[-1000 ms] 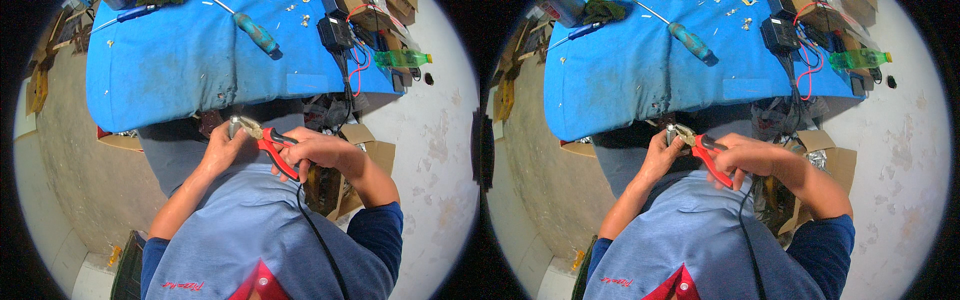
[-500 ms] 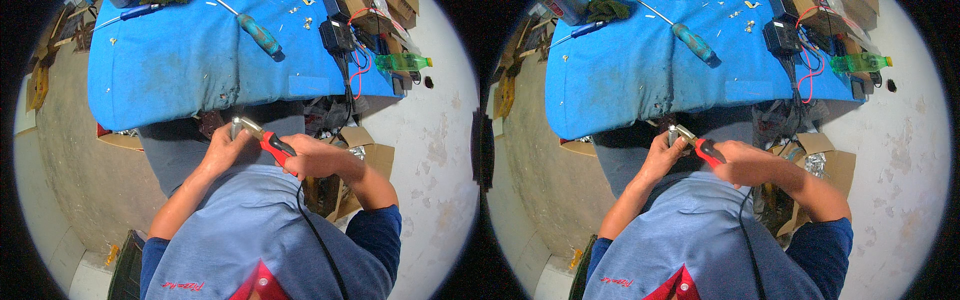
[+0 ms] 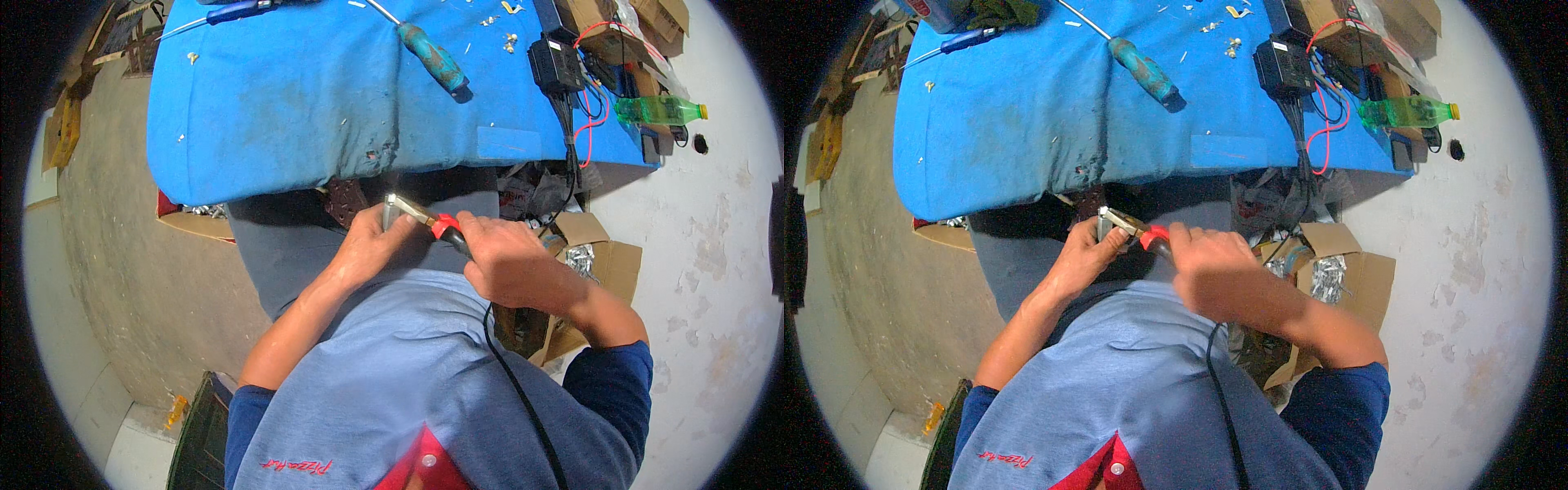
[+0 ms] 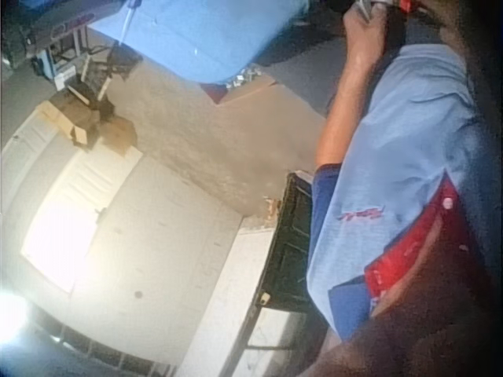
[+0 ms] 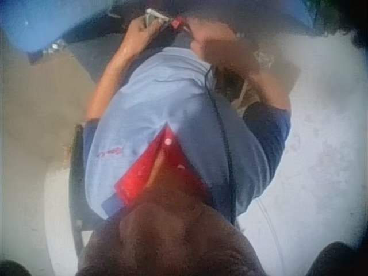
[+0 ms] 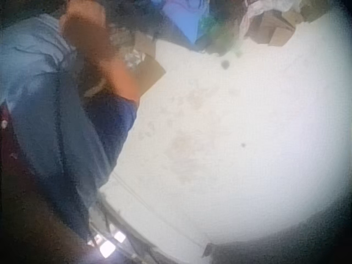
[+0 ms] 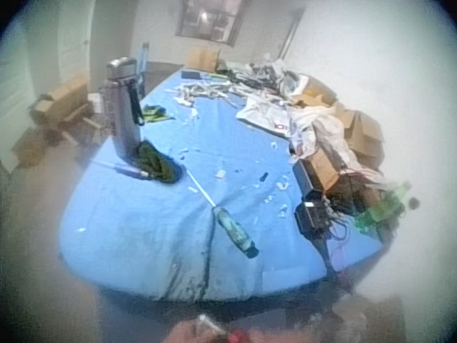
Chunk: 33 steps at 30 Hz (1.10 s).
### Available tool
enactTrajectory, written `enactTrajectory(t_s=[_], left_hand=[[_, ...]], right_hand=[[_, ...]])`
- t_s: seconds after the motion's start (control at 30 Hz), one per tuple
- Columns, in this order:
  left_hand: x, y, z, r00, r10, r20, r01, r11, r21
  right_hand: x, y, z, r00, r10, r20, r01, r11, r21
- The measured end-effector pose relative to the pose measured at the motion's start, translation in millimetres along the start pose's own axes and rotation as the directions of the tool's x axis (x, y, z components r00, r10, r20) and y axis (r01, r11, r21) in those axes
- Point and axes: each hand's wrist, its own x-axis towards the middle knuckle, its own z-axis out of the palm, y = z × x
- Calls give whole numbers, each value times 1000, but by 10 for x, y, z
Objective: The person uses a screwdriver and pliers to pry apart and remove components from a white plastic electrical housing while holding it.
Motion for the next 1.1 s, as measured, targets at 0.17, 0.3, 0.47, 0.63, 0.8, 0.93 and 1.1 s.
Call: enactTrajectory(t_s=[0.17, 0.3, 0.47, 0.63, 0.8, 0.93, 1.1], left_hand=[[-26, 84, -24, 999, -49, 21, 48, 997, 54], [-50, 125, -2, 998, -67, 13, 66, 998, 20], [-46, 56, 5, 1000, -7, -1, 7, 1000, 8], [-51, 44, -3, 1000, 11, -8, -11, 1000, -15], [-97, 114, -9, 1000, 24, -18, -24, 1000, 12], [-134, 97, -41, 999, -48, -2, 48, 998, 46], [-167, 173, 17, 998, -64, -27, 64, 998, 9]], right_hand=[[37, -42, -5, 995, -58, -85, 30, 954, -300], [46, -7, 46, 993, -85, -81, 46, 918, -393], [52, -6, 101, 992, -92, -87, 43, 893, -447], [81, -21, 217, 988, -103, -119, 36, 883, -469], [54, -33, 213, 995, -12, -102, -16, 965, -263], [66, 1, 171, 992, -23, -123, -7, 972, -234], [66, 89, 247, 975, -119, -187, 54, 945, -324]])
